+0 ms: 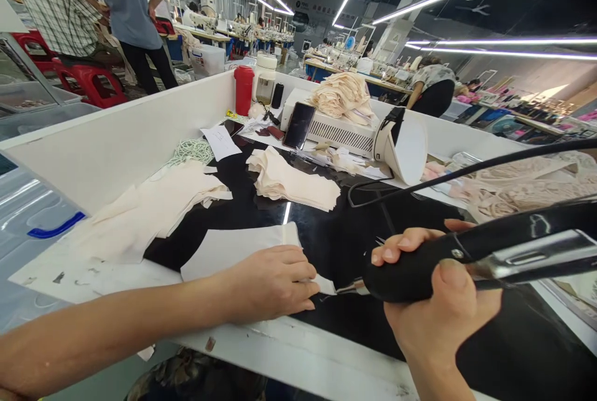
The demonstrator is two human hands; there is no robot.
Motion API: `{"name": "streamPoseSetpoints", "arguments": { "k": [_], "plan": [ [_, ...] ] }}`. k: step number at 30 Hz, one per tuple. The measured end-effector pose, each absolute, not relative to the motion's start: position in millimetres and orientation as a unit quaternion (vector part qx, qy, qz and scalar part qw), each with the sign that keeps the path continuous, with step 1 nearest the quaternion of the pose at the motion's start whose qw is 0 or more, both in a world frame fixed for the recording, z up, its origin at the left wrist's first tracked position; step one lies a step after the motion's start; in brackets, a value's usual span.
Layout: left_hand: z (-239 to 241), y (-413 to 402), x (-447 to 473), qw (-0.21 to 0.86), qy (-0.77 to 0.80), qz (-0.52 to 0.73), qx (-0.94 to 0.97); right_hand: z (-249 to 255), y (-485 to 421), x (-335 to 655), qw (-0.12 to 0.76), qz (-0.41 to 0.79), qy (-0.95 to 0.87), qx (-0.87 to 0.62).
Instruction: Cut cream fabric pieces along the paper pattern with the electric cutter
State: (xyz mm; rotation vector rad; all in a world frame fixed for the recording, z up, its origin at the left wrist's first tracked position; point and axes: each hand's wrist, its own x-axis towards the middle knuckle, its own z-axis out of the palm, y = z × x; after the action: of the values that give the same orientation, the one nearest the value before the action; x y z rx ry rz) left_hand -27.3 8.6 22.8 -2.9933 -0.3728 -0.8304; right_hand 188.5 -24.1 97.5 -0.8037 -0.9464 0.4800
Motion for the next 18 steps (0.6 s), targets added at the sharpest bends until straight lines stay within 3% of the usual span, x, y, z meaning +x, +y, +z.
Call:
{"name": "streamPoseSetpoints", "arguments": {
  "k": [12, 18],
  "plan": [
    [15.7, 18.3, -29.6, 0.049, -0.136, -0.225, -0.963, 101.6, -29.1, 181.7, 0.783, 0.220, -0.435, -0.387],
    [10.2, 24.6, -27.1, 0.027, -0.141, -0.266, -0.953, 102.4, -31.9, 179.3, 0.781, 0.226, -0.426, -0.397]
  ]
}}
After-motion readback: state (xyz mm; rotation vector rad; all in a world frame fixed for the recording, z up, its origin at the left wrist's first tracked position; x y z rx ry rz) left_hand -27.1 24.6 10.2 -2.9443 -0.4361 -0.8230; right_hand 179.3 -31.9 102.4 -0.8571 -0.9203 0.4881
